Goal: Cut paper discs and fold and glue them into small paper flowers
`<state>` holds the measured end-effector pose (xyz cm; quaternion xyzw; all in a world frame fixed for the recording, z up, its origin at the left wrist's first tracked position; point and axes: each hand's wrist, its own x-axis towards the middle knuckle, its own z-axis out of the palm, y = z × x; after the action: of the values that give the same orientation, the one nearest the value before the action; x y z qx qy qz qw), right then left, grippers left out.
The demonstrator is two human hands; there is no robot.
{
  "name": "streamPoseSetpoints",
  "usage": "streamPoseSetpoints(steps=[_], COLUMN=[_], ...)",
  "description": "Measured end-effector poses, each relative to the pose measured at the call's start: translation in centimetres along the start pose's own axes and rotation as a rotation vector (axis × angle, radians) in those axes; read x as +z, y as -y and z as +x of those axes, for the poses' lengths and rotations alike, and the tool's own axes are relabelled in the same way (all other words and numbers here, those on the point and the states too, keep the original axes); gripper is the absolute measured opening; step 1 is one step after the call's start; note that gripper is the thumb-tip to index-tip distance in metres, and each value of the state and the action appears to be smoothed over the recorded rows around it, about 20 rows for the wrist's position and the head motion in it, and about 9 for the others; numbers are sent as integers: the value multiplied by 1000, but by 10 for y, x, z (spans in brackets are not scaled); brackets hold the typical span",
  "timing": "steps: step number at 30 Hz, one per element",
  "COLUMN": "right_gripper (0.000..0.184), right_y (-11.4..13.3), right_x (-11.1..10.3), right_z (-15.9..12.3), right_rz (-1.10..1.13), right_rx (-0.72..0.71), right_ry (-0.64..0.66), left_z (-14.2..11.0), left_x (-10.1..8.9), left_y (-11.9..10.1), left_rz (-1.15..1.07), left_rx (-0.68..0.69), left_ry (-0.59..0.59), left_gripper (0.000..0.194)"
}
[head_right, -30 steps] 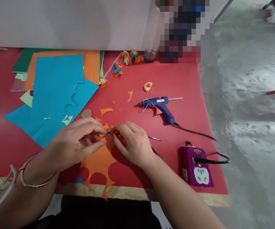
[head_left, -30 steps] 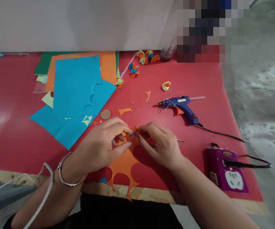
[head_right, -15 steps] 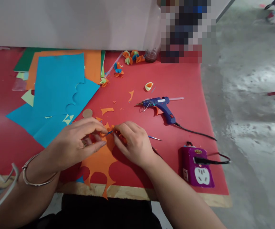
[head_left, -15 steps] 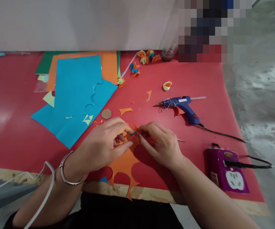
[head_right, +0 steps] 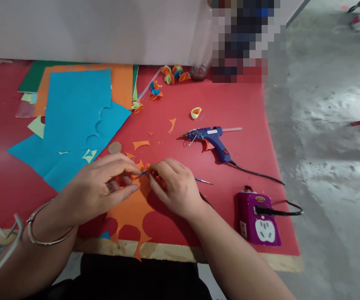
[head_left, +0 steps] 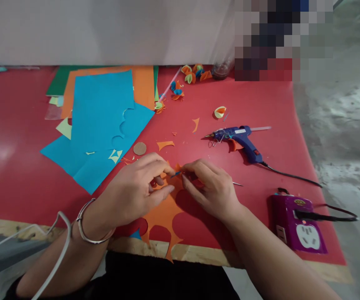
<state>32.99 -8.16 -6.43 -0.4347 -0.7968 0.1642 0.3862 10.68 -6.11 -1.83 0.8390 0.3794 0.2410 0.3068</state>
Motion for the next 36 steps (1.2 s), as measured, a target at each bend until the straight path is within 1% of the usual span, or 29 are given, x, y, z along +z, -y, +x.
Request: streamPoseSetpoints(steps=[7,12,19,22,25,29,33,36], right_gripper=[15,15,15,16,16,15,15,14], right_y=[1,1,2,2,2,2,3,3], right_x=[0,0,-1,-1,-1,0,-1,-1], right_z=[1,1,1,1,2,1,0,0], right_rz=[-12,-12,-11,-26,-35,-33,-19,-9], right_rx=[-22,-8,-11,-3,-19,-22,-14,-23], right_ry=[-17,-9,0,3,-9,-21,-12,-18], left_z=[-1,-1,1,1,4,10,16,18], left_x=[0,1,7,6,5,6,10,11], left_y=[1,2,6,5,4,5,10,14], left_rz=[11,10,-31,-46,-95,-250,-427,-508], left_rx=[-6,-4,-51,-55,-141,-299,-353,-375], left_ry=[-8,-11,0,-21,-51,-27,21,57], left_gripper=[15,15,18,15,7,7,17,19])
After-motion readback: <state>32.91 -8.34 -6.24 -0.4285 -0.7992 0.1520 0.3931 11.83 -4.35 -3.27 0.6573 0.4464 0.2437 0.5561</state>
